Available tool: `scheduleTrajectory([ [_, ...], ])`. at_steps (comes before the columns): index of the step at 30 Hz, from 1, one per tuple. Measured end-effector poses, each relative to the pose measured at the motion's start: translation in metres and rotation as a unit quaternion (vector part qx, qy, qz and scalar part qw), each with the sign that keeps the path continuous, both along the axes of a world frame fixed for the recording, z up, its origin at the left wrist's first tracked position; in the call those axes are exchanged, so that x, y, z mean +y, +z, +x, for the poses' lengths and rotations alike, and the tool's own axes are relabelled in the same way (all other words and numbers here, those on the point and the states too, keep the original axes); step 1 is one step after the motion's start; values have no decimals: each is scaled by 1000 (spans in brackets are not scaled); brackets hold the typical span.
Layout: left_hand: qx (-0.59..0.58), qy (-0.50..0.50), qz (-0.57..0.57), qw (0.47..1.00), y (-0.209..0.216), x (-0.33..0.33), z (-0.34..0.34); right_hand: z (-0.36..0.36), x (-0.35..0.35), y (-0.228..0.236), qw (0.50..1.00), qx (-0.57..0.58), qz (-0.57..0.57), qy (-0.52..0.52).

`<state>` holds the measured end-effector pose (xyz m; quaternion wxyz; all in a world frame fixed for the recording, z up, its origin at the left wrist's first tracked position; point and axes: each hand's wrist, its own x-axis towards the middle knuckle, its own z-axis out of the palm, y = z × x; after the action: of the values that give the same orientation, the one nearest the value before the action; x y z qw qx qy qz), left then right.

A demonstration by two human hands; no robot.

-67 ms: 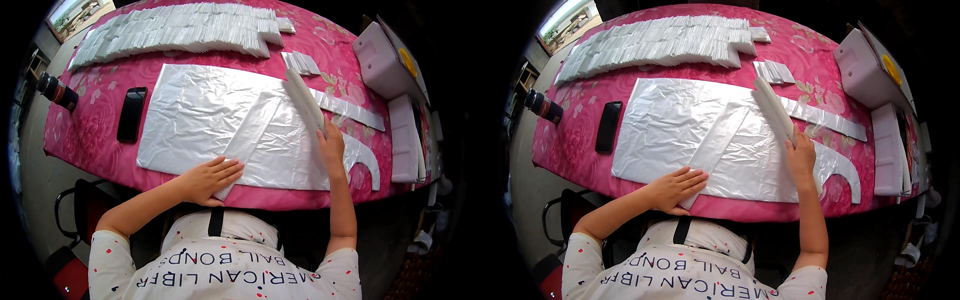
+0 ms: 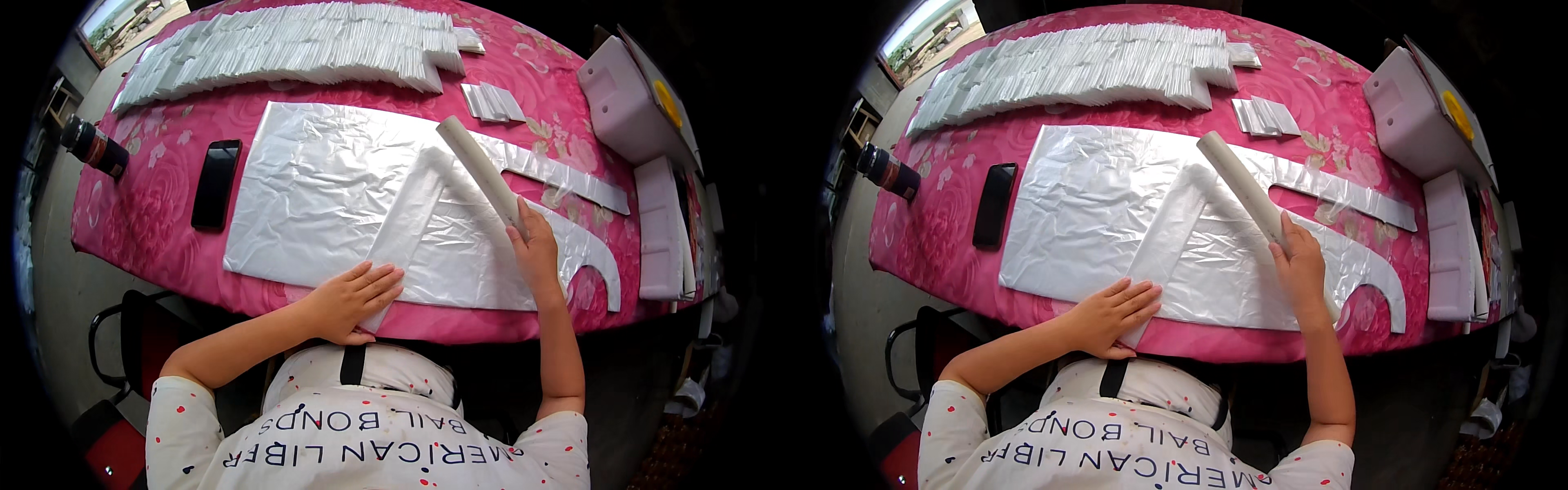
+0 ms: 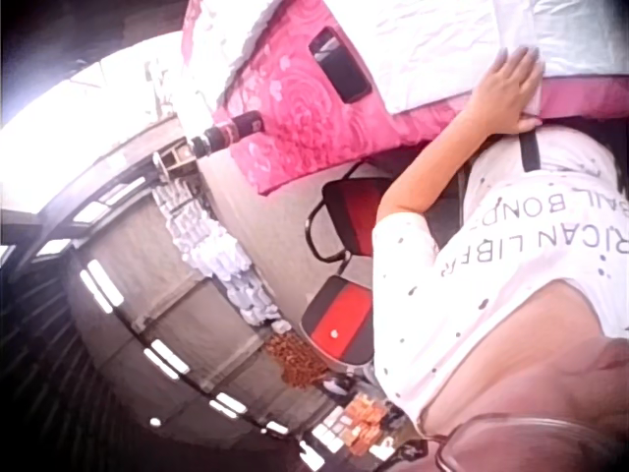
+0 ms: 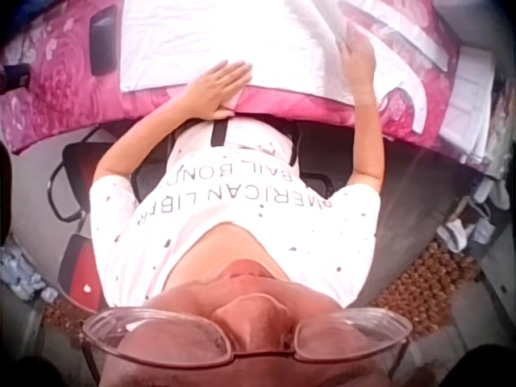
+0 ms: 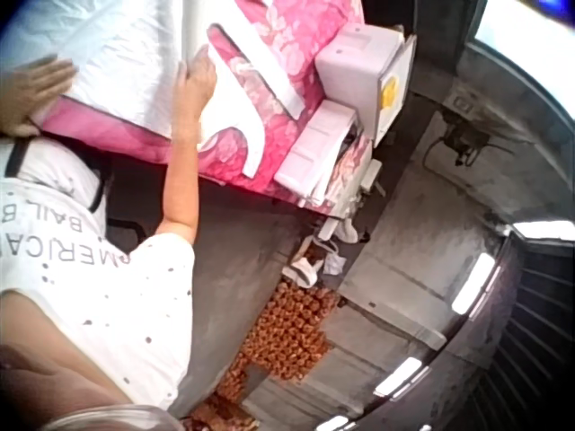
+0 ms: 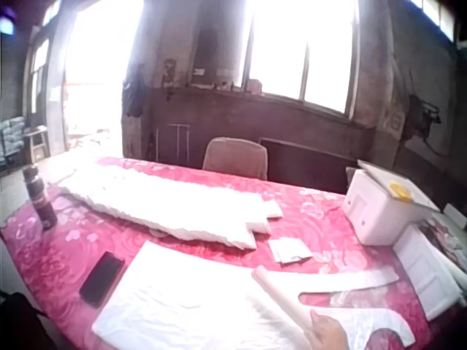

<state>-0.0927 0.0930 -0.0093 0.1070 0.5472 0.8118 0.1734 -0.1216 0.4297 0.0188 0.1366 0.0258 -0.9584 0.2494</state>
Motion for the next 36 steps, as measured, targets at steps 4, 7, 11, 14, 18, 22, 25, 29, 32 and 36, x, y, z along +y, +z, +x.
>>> scheduleTrajectory([
  [4,112,102,-60,987,-18,23,42,33,-53,12,977,-69,-12,201],
  [7,132,131,-12,983,-19,36,46,34,-79,3,966,-5,35,257],
  [11,117,155,10,981,-23,40,53,-6,-95,-7,968,45,37,245],
  [14,131,152,2,980,-25,39,53,-52,-103,-16,970,94,44,222],
  [18,130,120,14,984,-25,32,50,-107,-108,-22,974,107,44,196],
  [22,56,46,36,997,-19,16,39,-126,-107,-26,973,131,44,185],
  [25,-7,14,45,999,-11,0,33,-96,-114,-20,967,129,39,216],
  [29,-33,-15,106,994,-17,-6,27,-31,-108,-23,919,-26,-10,394],
  [32,-54,-7,203,978,-18,-10,24,9,-114,-18,910,-55,-1,412],
  [36,-39,9,222,974,-3,-8,10,29,-113,-17,927,-44,-18,371],
])
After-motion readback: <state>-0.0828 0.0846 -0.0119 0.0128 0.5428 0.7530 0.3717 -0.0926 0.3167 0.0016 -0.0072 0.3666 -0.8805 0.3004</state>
